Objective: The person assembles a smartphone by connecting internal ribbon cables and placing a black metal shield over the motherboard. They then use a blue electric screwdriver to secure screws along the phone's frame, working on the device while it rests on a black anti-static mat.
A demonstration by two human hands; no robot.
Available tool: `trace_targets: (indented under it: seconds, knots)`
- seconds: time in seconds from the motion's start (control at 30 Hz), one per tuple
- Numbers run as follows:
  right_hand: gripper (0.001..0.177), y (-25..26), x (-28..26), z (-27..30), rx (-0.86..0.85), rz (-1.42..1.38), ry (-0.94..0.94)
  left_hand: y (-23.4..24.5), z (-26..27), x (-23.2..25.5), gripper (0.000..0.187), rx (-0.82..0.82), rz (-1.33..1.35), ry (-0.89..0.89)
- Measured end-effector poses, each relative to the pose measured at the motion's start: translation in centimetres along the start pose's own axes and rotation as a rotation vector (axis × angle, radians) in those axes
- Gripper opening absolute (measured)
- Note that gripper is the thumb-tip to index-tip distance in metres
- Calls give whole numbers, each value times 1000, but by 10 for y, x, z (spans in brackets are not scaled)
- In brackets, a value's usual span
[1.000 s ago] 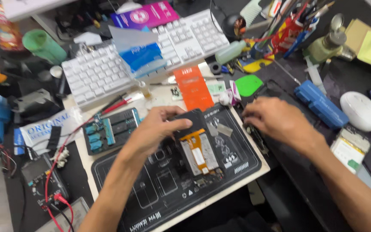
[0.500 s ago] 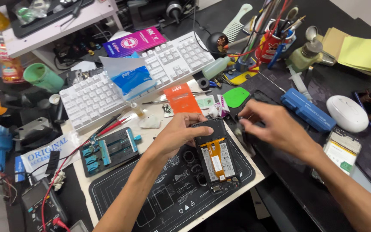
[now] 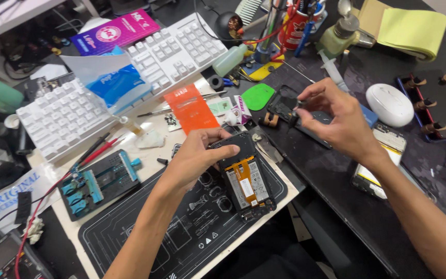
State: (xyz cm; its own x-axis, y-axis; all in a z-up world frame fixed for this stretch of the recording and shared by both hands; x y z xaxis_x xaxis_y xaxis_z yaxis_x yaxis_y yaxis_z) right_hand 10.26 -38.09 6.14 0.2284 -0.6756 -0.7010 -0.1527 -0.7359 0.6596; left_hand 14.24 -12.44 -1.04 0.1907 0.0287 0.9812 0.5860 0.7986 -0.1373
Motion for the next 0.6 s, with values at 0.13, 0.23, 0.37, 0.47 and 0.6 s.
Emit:
trace_targets:
  seconds: [0.13,0.23,0.37,0.47,0.6]
  knots:
    - [41,-11,9,6,-123,-165,-74,-7,2,-5,15,12,-34,2]
    - [45,2,15,6,-102,-230,-85,-11,2,-8,18,48,-28,-3]
    - [47,36,22,2,77,-222,-13,-10,3,-10,28,100,-34,20]
    - [48,50,29,3,124,-115,-68,-8,7,-4,45,155,-28,25]
    - [49,50,38,2,116,-61,-108,-10,8,9,63,158,-24,-123]
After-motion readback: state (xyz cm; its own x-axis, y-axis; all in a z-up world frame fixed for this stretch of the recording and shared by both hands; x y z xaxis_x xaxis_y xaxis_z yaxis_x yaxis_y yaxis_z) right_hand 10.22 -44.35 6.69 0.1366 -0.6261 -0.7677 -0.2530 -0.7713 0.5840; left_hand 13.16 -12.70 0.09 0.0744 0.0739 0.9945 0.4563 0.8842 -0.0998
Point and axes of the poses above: each hand's wrist, its own z-axis away from the middle knuckle, its own y-axis out of the back of the hand, x = y × z, the point moved 6 cm from there along -z, towards the middle knuckle, and after that the axes turned 5 degrees about -y, right-handed, at the moved point
